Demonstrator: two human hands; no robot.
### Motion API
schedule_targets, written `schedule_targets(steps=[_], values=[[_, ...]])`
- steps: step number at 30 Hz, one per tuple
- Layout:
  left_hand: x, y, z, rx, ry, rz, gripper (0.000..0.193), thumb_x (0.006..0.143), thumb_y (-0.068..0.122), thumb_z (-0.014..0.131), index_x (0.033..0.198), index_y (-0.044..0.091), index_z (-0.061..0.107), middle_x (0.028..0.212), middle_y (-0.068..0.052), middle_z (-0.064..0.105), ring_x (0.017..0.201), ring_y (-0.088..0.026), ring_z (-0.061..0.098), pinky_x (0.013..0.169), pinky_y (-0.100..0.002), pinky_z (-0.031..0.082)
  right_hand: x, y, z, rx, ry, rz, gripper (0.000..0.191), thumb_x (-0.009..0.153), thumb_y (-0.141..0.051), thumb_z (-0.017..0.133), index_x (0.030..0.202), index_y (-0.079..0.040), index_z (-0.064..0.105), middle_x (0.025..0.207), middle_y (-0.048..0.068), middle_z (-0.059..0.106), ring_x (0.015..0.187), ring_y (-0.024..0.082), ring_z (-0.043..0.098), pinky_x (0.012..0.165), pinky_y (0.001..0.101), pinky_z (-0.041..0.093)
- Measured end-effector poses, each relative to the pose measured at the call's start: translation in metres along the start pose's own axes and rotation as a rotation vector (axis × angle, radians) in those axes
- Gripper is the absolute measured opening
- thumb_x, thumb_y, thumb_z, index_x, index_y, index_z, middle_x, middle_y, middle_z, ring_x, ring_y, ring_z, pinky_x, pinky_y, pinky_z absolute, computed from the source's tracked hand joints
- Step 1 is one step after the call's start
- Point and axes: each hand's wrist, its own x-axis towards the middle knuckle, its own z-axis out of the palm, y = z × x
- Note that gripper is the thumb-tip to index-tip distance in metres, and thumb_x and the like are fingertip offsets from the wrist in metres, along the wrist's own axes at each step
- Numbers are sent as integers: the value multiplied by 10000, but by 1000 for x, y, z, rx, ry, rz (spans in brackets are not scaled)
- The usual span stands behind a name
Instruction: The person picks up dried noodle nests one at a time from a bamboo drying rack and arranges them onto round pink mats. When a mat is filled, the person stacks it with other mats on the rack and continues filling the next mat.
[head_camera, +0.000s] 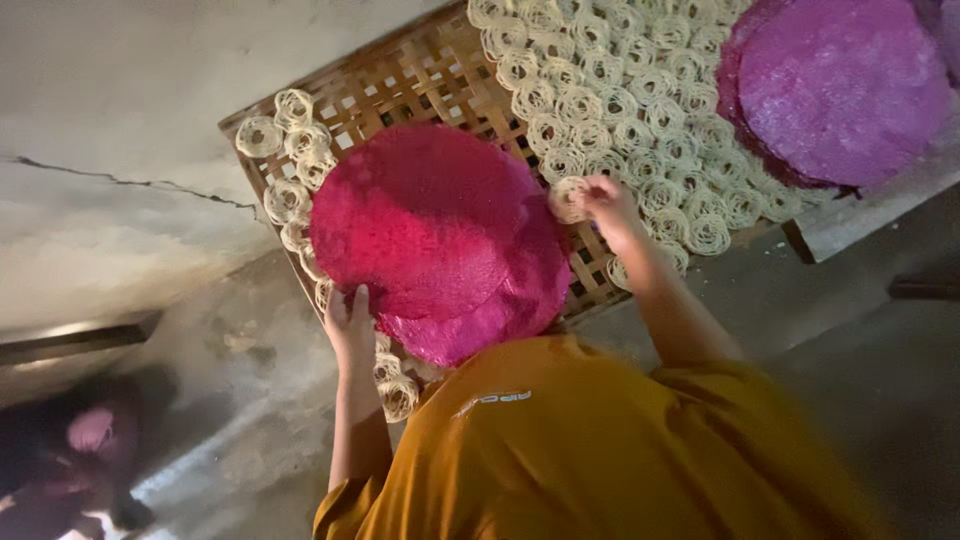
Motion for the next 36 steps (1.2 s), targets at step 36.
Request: schedule_targets(steps=[36], values=[[-44, 5, 132, 842, -115, 56, 516, 994, 357, 613, 1433, 102, 523, 1573, -132, 435, 1472, -312, 375, 1176, -588, 311, 83, -27, -261, 933, 402, -76, 451, 953, -153, 735, 1359, -69, 558, 1193, 100, 658, 1102, 307, 650, 1004, 539, 562]])
